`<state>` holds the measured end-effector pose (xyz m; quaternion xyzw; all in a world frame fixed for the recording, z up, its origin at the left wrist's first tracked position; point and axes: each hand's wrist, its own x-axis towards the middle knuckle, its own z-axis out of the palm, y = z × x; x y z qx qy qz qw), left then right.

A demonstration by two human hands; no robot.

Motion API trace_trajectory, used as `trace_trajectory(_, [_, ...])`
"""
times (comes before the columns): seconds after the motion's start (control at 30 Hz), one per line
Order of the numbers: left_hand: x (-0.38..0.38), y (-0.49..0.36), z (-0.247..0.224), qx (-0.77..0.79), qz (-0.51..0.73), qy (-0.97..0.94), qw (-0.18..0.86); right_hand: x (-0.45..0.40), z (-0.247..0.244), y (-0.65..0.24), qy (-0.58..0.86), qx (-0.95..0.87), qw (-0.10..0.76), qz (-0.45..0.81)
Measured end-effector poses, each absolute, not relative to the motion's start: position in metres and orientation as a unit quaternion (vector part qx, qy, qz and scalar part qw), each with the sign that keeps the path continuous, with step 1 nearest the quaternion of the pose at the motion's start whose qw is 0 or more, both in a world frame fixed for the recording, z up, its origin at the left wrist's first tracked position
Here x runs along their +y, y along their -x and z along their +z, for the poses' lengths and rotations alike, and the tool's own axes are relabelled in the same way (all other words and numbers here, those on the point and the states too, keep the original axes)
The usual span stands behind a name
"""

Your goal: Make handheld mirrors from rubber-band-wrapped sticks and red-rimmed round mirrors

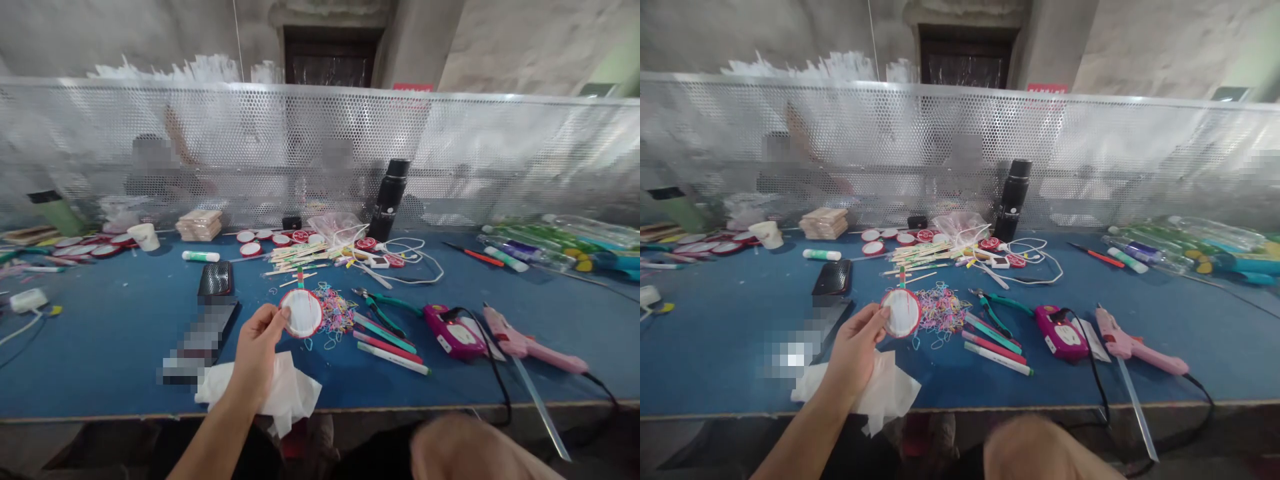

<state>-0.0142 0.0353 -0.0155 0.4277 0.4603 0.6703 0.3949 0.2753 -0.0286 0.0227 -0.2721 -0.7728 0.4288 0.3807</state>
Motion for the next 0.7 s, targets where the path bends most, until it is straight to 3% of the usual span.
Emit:
trace_trajectory(0.17, [0.033, 0.016, -0.015, 0.471, 0.648, -0.459, 0.384, 0.008, -0.001, -0.224, 0.445, -0.647, 0.47, 0.403])
trace_trajectory(0.47, [0.029, 0.018, -0.011, 0.491, 0.59, -0.553, 0.325, 0.043, -0.016, -0.172, 0.393, -0.557, 0.535, 0.499])
trace_trajectory(0.63, [0.03, 0.016, -0.012, 0.501, 0.582, -0.549, 0.329, 0.043, -0.027, -0.172, 0.382, -0.564, 0.554, 0.478])
trace_trajectory(0.7, [0.029, 0.016, -0.011, 0.505, 0.584, -0.541, 0.333, 0.042, -0.034, -0.17, 0.394, -0.583, 0.578, 0.413])
